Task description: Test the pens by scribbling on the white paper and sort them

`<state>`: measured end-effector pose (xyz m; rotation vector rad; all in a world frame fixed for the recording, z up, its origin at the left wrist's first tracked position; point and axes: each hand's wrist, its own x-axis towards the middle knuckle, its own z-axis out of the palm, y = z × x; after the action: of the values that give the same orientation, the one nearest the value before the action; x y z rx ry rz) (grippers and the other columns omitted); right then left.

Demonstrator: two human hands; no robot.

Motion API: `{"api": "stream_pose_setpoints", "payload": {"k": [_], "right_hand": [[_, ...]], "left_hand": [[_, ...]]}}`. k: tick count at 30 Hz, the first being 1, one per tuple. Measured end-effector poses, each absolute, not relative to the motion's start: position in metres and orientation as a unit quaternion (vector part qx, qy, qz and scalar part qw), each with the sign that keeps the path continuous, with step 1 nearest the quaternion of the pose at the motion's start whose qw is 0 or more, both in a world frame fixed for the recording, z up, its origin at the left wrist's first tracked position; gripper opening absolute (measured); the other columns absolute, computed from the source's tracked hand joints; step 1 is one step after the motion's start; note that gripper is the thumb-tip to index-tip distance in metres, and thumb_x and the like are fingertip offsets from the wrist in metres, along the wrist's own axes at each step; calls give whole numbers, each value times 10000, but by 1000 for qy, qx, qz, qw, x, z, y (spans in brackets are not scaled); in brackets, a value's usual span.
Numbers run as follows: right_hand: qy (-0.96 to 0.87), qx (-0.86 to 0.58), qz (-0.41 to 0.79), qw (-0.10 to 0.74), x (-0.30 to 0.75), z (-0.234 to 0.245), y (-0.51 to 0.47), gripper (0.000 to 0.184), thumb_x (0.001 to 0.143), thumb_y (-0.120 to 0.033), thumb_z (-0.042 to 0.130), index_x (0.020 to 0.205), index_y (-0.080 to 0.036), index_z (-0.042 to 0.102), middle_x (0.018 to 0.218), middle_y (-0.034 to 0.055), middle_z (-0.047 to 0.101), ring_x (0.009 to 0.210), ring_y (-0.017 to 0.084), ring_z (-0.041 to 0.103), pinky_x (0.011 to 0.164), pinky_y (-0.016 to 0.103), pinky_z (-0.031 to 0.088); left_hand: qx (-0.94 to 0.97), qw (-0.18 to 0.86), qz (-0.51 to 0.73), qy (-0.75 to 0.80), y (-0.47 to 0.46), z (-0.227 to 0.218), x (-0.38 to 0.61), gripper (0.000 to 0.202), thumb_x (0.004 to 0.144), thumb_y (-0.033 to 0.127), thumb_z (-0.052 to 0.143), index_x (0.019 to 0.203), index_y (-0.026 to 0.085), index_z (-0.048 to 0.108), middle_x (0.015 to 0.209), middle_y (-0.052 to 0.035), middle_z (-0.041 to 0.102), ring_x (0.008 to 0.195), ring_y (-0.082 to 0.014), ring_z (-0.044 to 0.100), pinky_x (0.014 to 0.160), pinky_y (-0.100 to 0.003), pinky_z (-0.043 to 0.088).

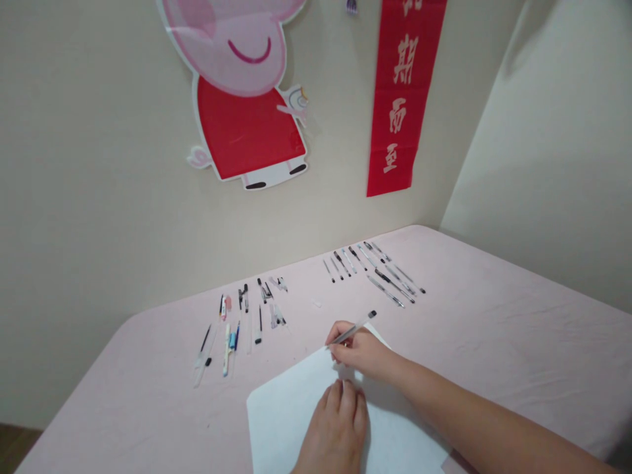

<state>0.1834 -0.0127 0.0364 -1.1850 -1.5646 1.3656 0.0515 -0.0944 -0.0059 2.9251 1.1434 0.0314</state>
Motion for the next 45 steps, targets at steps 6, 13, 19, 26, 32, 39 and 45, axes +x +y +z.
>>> {"api": "stream_pose_setpoints", "payload": {"k": [6, 13, 19, 26, 32, 39, 45], "right_hand": [[-613, -487, 502, 369, 179, 8, -7, 63, 694, -127, 526, 697, -190, 525, 532, -60, 466, 503, 96, 435, 481, 198, 330], [-686, -473, 446, 326, 181, 6, -12, 62, 712, -139, 526, 732, -197, 532, 528, -67, 481, 459, 92, 443, 459, 198, 327], [-746, -468, 371, 295, 181, 14, -13, 78, 711, -129, 515, 692, -202, 533, 537, -59, 476, 502, 107, 449, 498, 213, 334], [-742, -470, 379, 292, 183, 10, -13, 72, 753, -155, 502, 706, -208, 514, 544, -61, 499, 478, 103, 457, 491, 214, 337], [-747, -464, 376, 292, 182, 8, -14, 74, 757, -160, 505, 701, -204, 522, 562, -54, 506, 487, 103, 451, 488, 214, 334], [-765, -465, 349, 278, 182, 14, -14, 86, 737, -136, 499, 686, -191, 542, 614, -30, 540, 571, 116, 481, 549, 216, 360], [-766, -473, 347, 264, 181, 11, -13, 79, 738, -146, 501, 697, -193, 549, 571, -43, 512, 533, 113, 461, 530, 218, 343]], "left_hand": [[928, 37, 9, 371, -95, 0, 45, 471, 886, 245, 459, 1338, 116, 475, 1329, -208, 523, 1184, -328, 512, 939, -441, 460], [863, 121, 30, 489, -97, 9, 39, 668, 821, 427, 548, 1399, 123, 408, 1459, -223, 356, 1336, -411, 317, 1042, -545, 331], [848, 158, 22, 506, -99, 20, 44, 641, 842, 419, 525, 1391, 106, 418, 1475, -222, 324, 1358, -408, 270, 1076, -562, 286], [848, 157, 54, 503, -102, 13, 43, 628, 866, 378, 485, 1412, 90, 372, 1502, -222, 263, 1389, -403, 179, 1107, -569, 236], [853, 161, 52, 494, -103, 16, 43, 618, 883, 378, 445, 1415, 76, 358, 1506, -232, 245, 1395, -404, 143, 1112, -568, 218], [856, 131, 36, 499, -105, 18, 43, 573, 915, 386, 376, 1418, 112, 362, 1518, -194, 242, 1403, -376, 128, 1131, -532, 207], [855, 144, 30, 498, -106, 25, 43, 573, 924, 401, 349, 1407, 94, 379, 1513, -200, 256, 1398, -383, 137, 1126, -543, 212]]}}
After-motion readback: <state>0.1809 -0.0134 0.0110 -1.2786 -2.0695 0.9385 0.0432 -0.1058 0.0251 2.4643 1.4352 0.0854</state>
